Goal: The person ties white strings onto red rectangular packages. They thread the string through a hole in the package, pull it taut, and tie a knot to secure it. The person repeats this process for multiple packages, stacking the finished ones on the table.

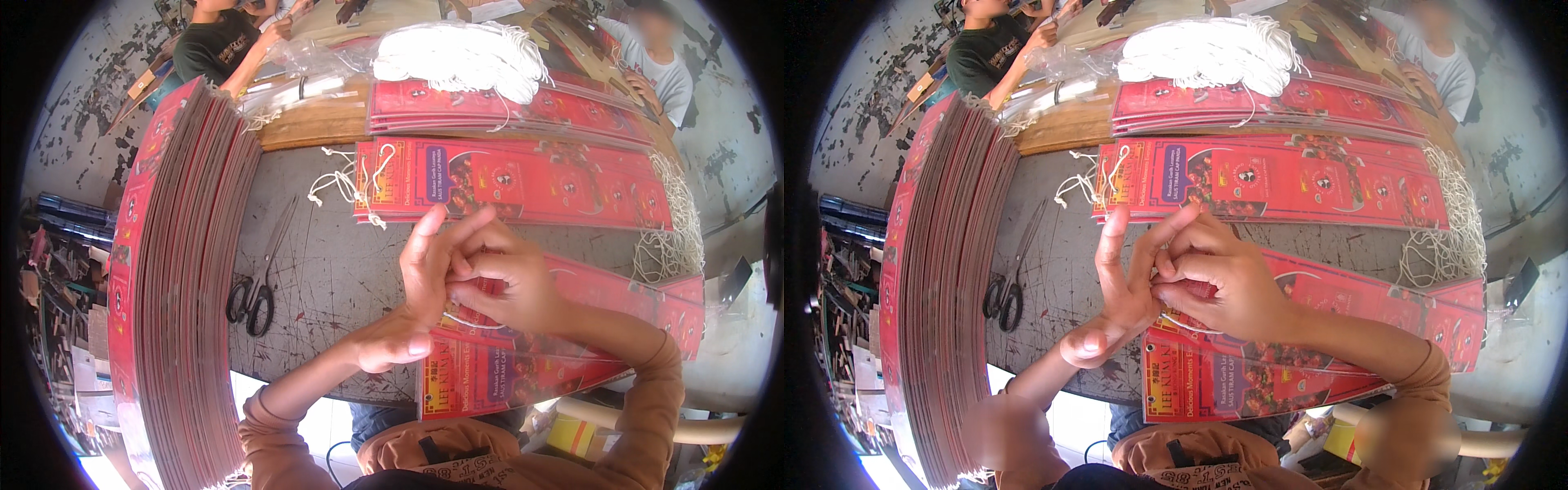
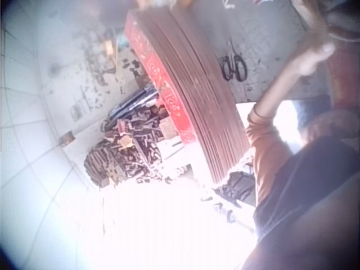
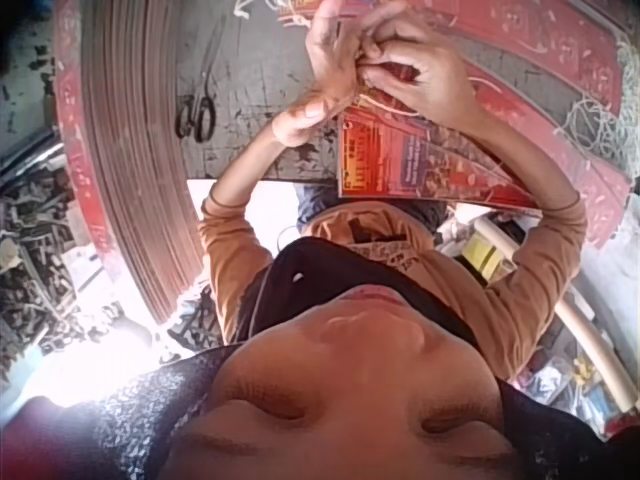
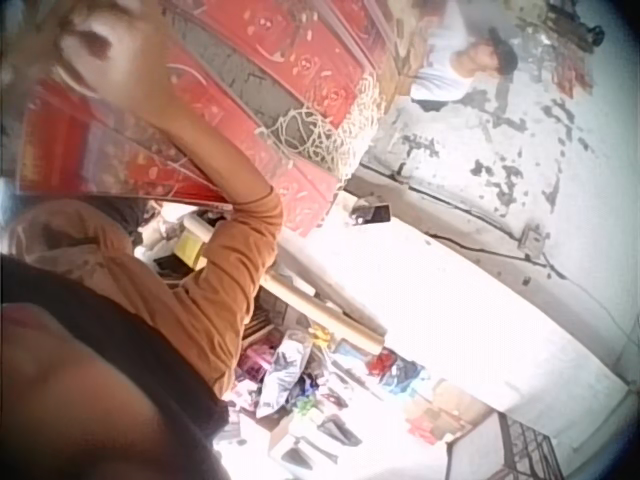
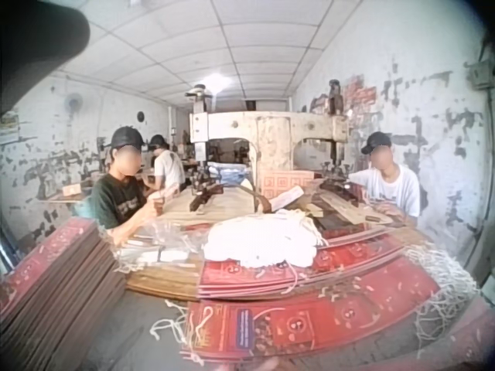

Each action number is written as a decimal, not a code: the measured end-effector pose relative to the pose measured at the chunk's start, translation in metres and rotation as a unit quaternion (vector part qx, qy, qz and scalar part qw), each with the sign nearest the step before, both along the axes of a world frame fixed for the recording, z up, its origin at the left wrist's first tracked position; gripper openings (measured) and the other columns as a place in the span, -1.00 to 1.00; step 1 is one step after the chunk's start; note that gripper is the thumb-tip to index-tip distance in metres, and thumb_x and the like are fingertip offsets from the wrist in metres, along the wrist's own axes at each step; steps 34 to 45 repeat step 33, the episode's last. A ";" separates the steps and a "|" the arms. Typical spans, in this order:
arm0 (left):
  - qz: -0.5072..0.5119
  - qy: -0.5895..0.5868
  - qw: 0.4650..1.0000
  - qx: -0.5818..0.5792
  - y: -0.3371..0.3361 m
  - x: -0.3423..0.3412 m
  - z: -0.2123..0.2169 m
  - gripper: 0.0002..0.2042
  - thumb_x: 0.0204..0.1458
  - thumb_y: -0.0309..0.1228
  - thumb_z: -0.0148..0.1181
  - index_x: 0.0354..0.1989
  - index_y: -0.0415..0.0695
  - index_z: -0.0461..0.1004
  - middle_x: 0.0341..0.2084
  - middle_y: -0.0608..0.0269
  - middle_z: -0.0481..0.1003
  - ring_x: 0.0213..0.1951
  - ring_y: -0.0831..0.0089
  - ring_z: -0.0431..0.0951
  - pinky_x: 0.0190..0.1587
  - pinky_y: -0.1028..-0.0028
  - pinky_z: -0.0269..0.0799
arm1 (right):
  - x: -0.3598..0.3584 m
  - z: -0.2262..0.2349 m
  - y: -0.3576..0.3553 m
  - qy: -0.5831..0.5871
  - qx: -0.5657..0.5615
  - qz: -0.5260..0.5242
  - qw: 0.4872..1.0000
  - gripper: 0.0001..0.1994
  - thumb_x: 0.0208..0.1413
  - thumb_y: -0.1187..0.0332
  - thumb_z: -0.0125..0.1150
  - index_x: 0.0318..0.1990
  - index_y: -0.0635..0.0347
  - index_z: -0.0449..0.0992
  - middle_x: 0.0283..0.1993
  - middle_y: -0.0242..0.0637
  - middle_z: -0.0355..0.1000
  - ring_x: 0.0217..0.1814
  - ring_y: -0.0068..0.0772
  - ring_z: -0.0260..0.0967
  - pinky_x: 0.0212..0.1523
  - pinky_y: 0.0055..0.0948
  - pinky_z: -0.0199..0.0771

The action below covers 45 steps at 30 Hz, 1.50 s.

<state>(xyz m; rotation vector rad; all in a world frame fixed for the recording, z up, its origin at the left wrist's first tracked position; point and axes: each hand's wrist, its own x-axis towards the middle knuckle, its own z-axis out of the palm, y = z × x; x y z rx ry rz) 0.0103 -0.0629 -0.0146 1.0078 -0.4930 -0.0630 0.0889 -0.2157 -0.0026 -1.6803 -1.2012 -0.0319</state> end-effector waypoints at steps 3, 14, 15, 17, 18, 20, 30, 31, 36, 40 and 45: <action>0.002 0.000 1.000 0.000 0.006 0.003 0.000 0.02 -0.16 0.19 0.15 0.37 0.42 -0.46 0.36 -0.15 -0.30 0.26 0.12 0.04 0.23 0.10 0.02 | -0.003 0.003 0.001 0.010 0.015 0.011 1.000 -0.85 -0.12 0.55 0.34 -0.41 0.26 0.45 -0.32 -0.34 0.32 -0.24 -0.34 0.33 -0.28 -0.39 0.36; 0.172 -0.169 0.893 0.379 0.016 0.018 0.007 -0.36 -0.15 -0.70 0.20 0.19 -0.16 0.15 -0.04 0.12 0.36 -0.01 0.30 0.43 0.02 0.34 0.38 | 0.001 0.031 -0.009 -0.005 0.083 0.018 0.996 -0.93 0.05 0.59 0.15 -0.30 0.32 0.41 -0.24 -0.22 0.32 -0.26 -0.44 0.35 -0.23 -0.49 0.35; 0.186 -0.167 0.882 0.399 0.013 0.017 0.009 -0.35 -0.17 -0.71 0.21 0.18 -0.19 0.15 -0.05 0.07 0.37 0.01 0.25 0.43 0.09 0.32 0.36 | 0.000 0.034 -0.010 -0.014 0.080 0.018 0.997 -0.94 0.06 0.59 0.14 -0.30 0.32 0.41 -0.24 -0.22 0.32 -0.27 -0.45 0.35 -0.23 -0.51 0.35; 0.187 -0.147 0.899 0.368 0.010 0.016 0.009 -0.35 -0.17 -0.72 0.22 0.18 -0.20 0.15 -0.03 0.07 0.37 0.04 0.26 0.42 0.12 0.33 0.35 | -0.005 0.037 -0.011 0.045 0.097 0.021 0.994 -0.95 0.07 0.57 0.14 -0.30 0.32 0.42 -0.24 -0.21 0.32 -0.25 -0.44 0.35 -0.20 -0.48 0.35; 0.187 -0.136 0.907 0.352 0.009 0.016 0.009 -0.34 -0.17 -0.72 0.22 0.18 -0.20 0.15 -0.02 0.07 0.37 0.06 0.26 0.41 0.13 0.33 0.34 | -0.007 0.039 -0.011 0.074 0.105 0.022 0.991 -0.95 0.08 0.56 0.14 -0.30 0.32 0.43 -0.24 -0.20 0.32 -0.25 -0.43 0.35 -0.18 -0.46 0.36; 0.177 -0.121 0.913 0.348 0.009 0.018 0.005 -0.34 -0.16 -0.70 0.23 0.19 -0.21 0.14 -0.01 0.07 0.37 0.07 0.28 0.41 0.15 0.33 0.33 | -0.007 0.043 -0.014 0.090 0.108 0.044 0.989 -0.95 0.09 0.55 0.14 -0.30 0.33 0.43 -0.23 -0.18 0.31 -0.23 -0.43 0.34 -0.15 -0.42 0.35; 0.178 -0.190 0.900 0.351 0.017 0.027 -0.008 -0.48 -0.11 -0.67 0.23 0.09 -0.19 0.29 -0.01 0.09 0.41 0.07 0.22 0.42 0.18 0.27 0.30 | -0.010 0.073 -0.030 0.098 0.154 0.081 0.980 -0.89 0.19 0.47 0.05 -0.22 0.35 0.36 -0.19 -0.20 0.23 -0.23 -0.51 0.20 -0.13 -0.43 0.25; 0.174 -0.219 0.890 0.360 0.021 0.028 -0.011 -0.49 -0.12 -0.67 0.23 0.08 -0.18 0.30 0.00 0.09 0.40 0.07 0.21 0.42 0.18 0.26 0.29 | -0.006 0.066 -0.029 0.113 0.172 0.080 0.975 -0.87 0.20 0.46 0.05 -0.19 0.36 0.36 -0.16 -0.20 0.22 -0.22 -0.52 0.19 -0.11 -0.42 0.25; 0.162 -0.242 0.871 0.396 0.025 0.029 -0.017 -0.42 -0.20 -0.58 0.32 0.09 -0.14 0.30 0.04 0.12 0.38 0.09 0.18 0.40 0.21 0.20 0.23 | 0.004 0.048 -0.026 0.139 0.211 0.065 0.965 -0.84 0.23 0.42 0.03 -0.15 0.36 0.36 -0.11 -0.20 0.20 -0.19 -0.52 0.18 -0.07 -0.39 0.25; 0.162 -0.242 0.871 0.396 0.025 0.029 -0.017 -0.42 -0.20 -0.58 0.32 0.09 -0.14 0.30 0.04 0.12 0.38 0.09 0.18 0.40 0.21 0.20 0.23 | 0.004 0.048 -0.026 0.139 0.211 0.065 0.965 -0.84 0.23 0.42 0.03 -0.15 0.36 0.36 -0.11 -0.20 0.20 -0.19 -0.52 0.18 -0.07 -0.39 0.25; 0.162 -0.242 0.871 0.396 0.025 0.029 -0.017 -0.42 -0.20 -0.58 0.32 0.09 -0.14 0.30 0.04 0.12 0.38 0.09 0.18 0.40 0.21 0.20 0.23 | 0.004 0.048 -0.026 0.139 0.211 0.065 0.965 -0.84 0.23 0.42 0.03 -0.15 0.36 0.36 -0.11 -0.20 0.20 -0.19 -0.52 0.18 -0.07 -0.39 0.25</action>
